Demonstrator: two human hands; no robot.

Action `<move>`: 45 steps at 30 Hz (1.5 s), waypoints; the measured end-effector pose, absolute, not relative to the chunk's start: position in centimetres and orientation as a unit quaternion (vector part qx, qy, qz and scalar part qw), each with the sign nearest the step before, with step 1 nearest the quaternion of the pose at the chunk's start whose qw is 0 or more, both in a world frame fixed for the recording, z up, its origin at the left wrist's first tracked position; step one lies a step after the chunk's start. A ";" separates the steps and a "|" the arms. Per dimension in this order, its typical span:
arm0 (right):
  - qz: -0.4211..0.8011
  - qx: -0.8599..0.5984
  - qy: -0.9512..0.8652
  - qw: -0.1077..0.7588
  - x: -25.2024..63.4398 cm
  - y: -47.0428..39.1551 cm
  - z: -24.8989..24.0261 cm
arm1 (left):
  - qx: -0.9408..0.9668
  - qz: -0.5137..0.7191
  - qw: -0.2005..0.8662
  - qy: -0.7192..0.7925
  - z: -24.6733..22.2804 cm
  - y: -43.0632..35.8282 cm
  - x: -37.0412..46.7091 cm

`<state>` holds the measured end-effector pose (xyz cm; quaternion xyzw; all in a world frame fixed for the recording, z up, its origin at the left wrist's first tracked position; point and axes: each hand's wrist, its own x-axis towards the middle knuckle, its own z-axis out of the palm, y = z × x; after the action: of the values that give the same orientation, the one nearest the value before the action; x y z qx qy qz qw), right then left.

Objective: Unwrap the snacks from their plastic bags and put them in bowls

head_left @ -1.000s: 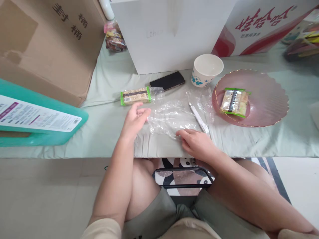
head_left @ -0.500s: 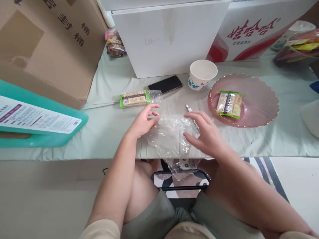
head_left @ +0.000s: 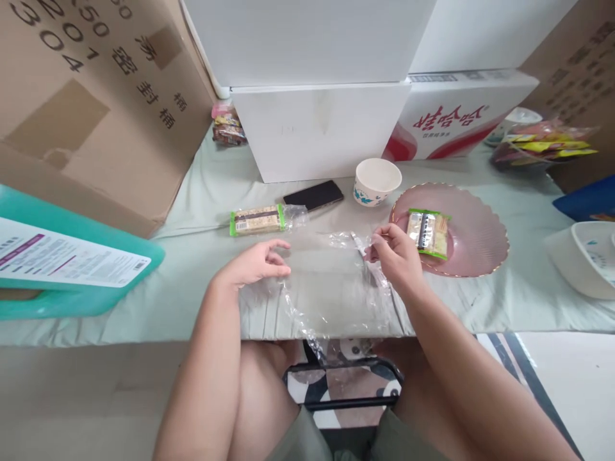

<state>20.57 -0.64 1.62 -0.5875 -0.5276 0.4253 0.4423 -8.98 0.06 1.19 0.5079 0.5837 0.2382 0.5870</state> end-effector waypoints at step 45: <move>0.272 -0.579 -0.572 0.513 23.8 -3.4 0.6 | 0.403 0.456 0.617 0.500 1.2 0.9 -6.8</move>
<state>23.78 -3.41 0.64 -0.5793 -0.5722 0.2720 0.5129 -6.82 0.91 1.21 0.4033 0.4995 0.4556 0.6166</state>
